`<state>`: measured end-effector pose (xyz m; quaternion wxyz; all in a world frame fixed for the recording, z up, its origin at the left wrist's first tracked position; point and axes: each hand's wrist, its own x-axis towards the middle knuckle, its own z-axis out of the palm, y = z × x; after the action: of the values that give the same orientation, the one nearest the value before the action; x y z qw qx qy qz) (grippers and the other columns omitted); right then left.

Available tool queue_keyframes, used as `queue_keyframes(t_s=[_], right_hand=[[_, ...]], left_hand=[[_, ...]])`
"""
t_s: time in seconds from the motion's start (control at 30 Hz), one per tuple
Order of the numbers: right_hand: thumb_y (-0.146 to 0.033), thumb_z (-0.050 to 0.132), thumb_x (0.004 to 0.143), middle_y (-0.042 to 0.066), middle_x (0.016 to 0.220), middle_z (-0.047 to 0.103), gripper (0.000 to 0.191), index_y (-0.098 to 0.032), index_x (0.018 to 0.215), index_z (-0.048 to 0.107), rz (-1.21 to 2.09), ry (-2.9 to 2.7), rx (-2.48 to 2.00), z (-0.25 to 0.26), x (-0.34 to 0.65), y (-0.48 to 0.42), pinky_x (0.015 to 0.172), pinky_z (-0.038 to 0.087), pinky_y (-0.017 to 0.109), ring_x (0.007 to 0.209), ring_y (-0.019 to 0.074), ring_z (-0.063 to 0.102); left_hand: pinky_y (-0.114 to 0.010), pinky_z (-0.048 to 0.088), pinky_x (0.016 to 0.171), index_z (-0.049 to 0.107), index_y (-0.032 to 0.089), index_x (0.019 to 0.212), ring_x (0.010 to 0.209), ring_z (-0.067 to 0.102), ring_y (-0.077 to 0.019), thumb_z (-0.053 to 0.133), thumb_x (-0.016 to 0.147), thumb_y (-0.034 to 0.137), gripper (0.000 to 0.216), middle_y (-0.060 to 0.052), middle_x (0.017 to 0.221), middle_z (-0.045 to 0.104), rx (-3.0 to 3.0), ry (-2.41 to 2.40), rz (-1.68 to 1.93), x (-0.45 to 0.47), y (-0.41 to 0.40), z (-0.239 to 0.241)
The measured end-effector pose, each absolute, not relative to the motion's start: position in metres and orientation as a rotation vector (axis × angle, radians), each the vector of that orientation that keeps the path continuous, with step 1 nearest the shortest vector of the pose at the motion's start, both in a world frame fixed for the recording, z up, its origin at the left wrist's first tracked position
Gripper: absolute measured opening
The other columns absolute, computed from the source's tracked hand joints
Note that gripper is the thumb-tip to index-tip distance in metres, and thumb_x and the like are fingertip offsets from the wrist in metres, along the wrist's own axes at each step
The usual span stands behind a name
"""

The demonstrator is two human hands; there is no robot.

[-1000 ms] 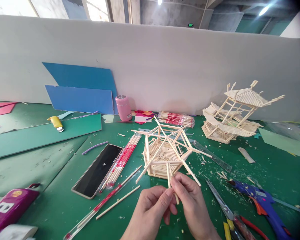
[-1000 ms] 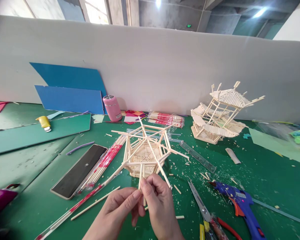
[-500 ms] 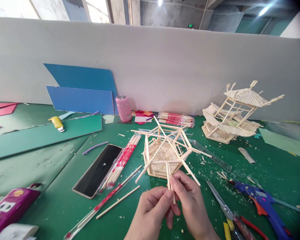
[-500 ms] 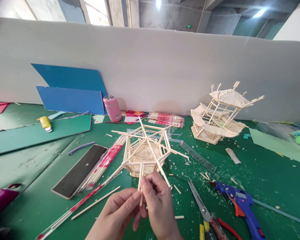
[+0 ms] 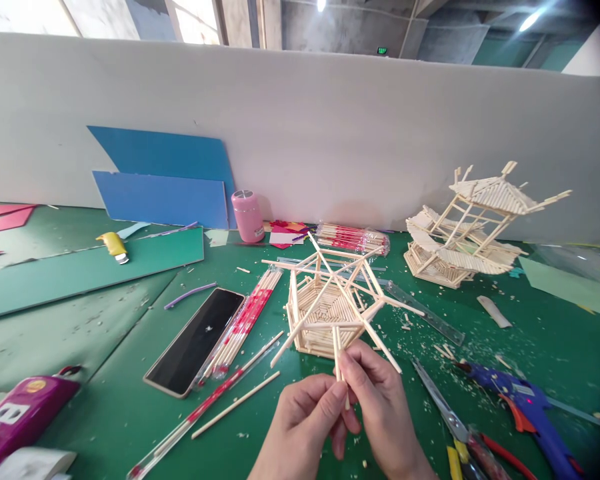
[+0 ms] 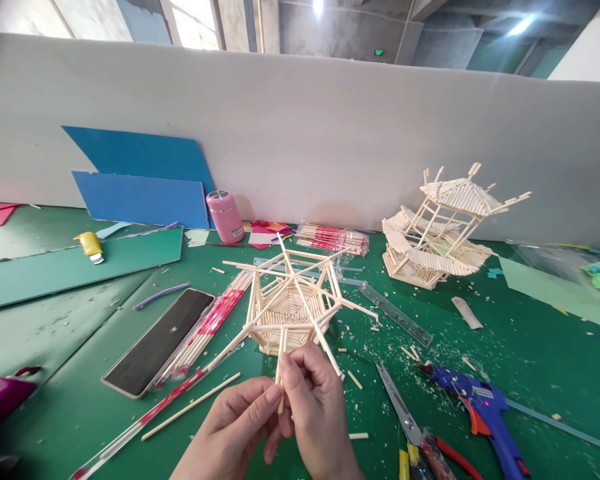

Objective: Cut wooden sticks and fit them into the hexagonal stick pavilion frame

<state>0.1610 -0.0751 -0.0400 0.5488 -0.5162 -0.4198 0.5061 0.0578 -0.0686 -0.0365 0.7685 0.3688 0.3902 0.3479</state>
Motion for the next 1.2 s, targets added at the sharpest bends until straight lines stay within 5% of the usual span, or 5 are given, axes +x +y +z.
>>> queue_keyframes(t_s=[0.6, 1.03, 1.2], right_hand=[[-0.045, 0.048, 0.083, -0.011, 0.036, 0.034, 0.033, -0.022, 0.059, 0.044, 1.216, -0.972, -1.208, -0.04, 0.16, -0.075, 0.03, 0.03, 0.019, 0.029, 0.0068, 0.035], [-0.04, 0.051, 0.082, -0.008, 0.047, 0.035, 0.034, -0.02, 0.056, 0.042, 1.143, -1.002, -1.252, -0.04, 0.166, -0.073, 0.043, 0.03, 0.019, 0.044, 0.0067, 0.033], [-0.044, 0.048, 0.083, -0.009, 0.044, 0.034, 0.036, -0.021, 0.056, 0.04, 1.187, -1.018, -1.234, -0.038, 0.164, -0.072, 0.034, 0.026, 0.019, 0.034, 0.0061, 0.036]], left_hand=[[-0.022, 0.03, 0.049, 0.061, 0.011, 0.057, 0.045, 0.041, -0.0087, 0.062, 0.072, 0.047, 0.038, -0.004, 0.056, 0.058, 0.807, 0.85, 0.732, 0.057, -0.067, -0.039], [-0.021, 0.03, 0.048, 0.066, 0.011, 0.067, 0.045, 0.043, -0.008, 0.059, 0.075, 0.033, 0.025, -0.004, 0.057, 0.06, 0.634, 0.8, 0.732, 0.054, -0.078, -0.028], [-0.02, 0.029, 0.044, 0.063, 0.011, 0.062, 0.042, 0.043, -0.0078, 0.06, 0.074, 0.032, 0.025, -0.005, 0.054, 0.06, 0.564, 0.76, 0.732, 0.058, -0.076, -0.029]])
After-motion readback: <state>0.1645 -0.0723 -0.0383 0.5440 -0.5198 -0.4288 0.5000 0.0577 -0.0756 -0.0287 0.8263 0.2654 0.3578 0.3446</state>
